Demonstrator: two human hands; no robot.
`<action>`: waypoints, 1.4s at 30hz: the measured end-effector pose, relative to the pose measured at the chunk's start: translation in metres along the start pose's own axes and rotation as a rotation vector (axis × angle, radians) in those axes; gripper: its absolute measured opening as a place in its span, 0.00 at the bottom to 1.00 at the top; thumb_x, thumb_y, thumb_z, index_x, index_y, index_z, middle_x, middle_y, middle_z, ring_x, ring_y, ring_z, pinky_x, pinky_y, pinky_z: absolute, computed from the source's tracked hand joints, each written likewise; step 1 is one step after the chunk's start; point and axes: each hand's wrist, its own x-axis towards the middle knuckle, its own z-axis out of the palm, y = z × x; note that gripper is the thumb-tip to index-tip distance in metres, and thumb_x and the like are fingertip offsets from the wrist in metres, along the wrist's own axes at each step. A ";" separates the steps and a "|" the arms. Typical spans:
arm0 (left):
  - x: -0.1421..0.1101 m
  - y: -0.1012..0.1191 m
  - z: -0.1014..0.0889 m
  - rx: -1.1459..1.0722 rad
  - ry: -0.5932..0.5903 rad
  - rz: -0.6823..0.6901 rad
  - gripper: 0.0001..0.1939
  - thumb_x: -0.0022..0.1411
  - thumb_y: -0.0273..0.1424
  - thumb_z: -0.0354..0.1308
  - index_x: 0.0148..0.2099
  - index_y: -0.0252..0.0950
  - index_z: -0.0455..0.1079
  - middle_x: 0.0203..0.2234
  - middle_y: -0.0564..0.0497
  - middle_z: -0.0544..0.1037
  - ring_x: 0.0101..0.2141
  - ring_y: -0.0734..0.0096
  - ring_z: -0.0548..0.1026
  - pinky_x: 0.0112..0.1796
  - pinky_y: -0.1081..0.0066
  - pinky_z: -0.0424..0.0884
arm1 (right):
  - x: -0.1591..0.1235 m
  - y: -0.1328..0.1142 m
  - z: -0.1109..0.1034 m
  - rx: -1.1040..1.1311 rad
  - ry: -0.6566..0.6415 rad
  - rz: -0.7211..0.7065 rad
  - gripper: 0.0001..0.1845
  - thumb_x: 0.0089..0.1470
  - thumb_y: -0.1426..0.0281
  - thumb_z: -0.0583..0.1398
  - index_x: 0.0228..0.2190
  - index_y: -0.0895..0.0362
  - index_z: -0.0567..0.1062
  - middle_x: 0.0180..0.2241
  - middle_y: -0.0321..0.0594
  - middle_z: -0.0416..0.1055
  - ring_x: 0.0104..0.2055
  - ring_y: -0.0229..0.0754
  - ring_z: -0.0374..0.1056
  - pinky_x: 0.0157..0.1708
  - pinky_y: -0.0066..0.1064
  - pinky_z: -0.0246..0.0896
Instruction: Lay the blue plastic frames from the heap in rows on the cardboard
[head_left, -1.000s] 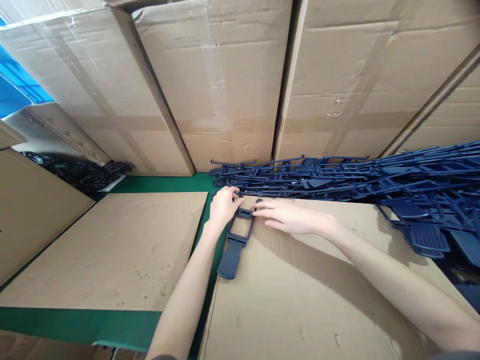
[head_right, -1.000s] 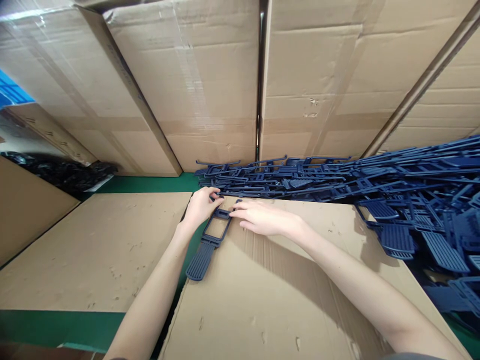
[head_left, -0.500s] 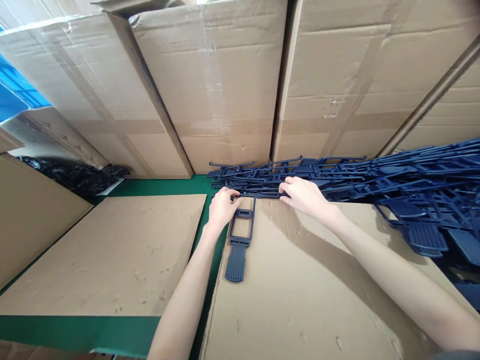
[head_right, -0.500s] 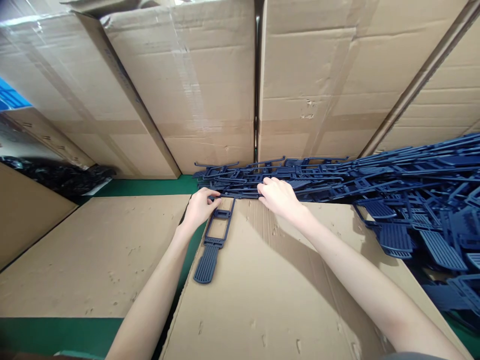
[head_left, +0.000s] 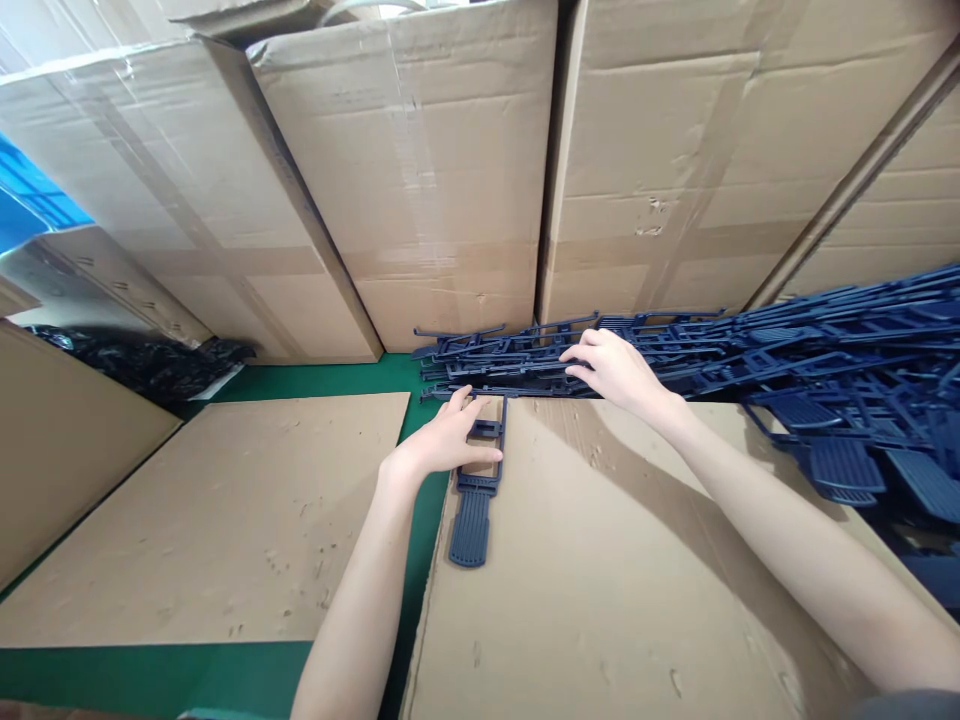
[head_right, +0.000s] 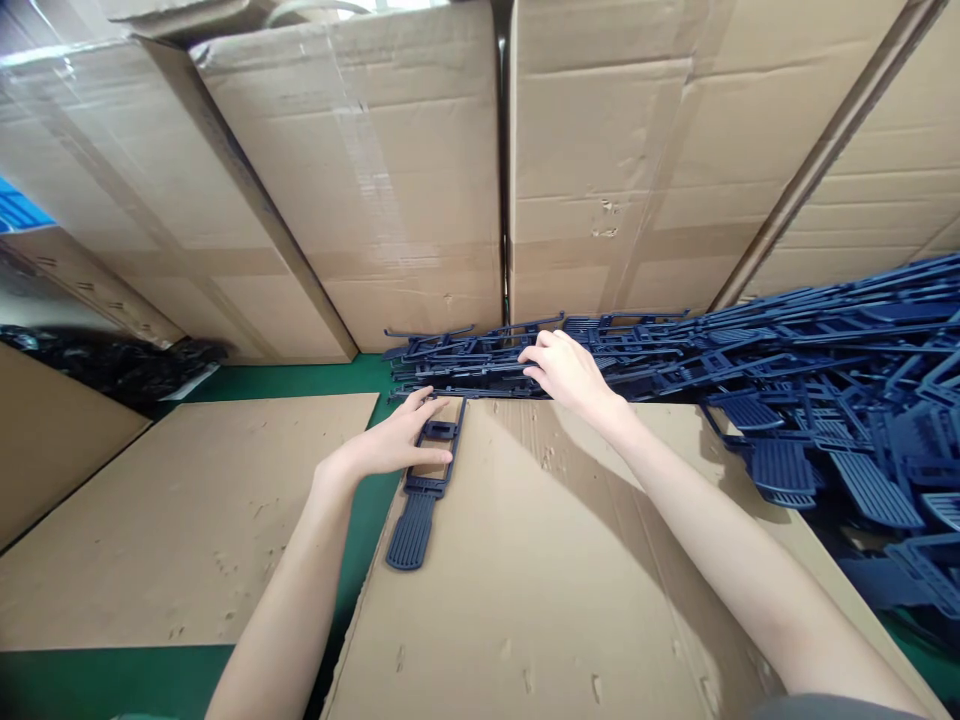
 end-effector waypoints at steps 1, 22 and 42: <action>0.000 0.001 0.000 0.014 -0.018 -0.018 0.48 0.52 0.49 0.62 0.69 0.41 0.45 0.67 0.46 0.33 0.66 0.56 0.38 0.64 0.59 0.48 | 0.001 0.002 -0.004 -0.007 0.003 0.012 0.14 0.60 0.63 0.55 0.45 0.51 0.75 0.42 0.40 0.63 0.44 0.33 0.54 0.43 0.26 0.47; -0.002 0.011 -0.005 -0.278 0.373 0.120 0.53 0.56 0.41 0.62 0.70 0.41 0.30 0.64 0.43 0.53 0.64 0.62 0.52 0.62 0.59 0.52 | -0.033 0.015 -0.097 0.288 0.039 -0.178 0.28 0.53 0.47 0.55 0.34 0.59 0.78 0.34 0.40 0.65 0.32 0.25 0.59 0.33 0.19 0.53; -0.018 0.034 -0.016 -0.120 0.750 0.207 0.12 0.63 0.31 0.55 0.47 0.40 0.75 0.43 0.57 0.77 0.41 0.71 0.76 0.40 0.72 0.72 | -0.027 0.009 -0.083 0.482 0.257 -0.006 0.24 0.53 0.52 0.58 0.38 0.60 0.77 0.42 0.39 0.67 0.41 0.29 0.66 0.45 0.21 0.64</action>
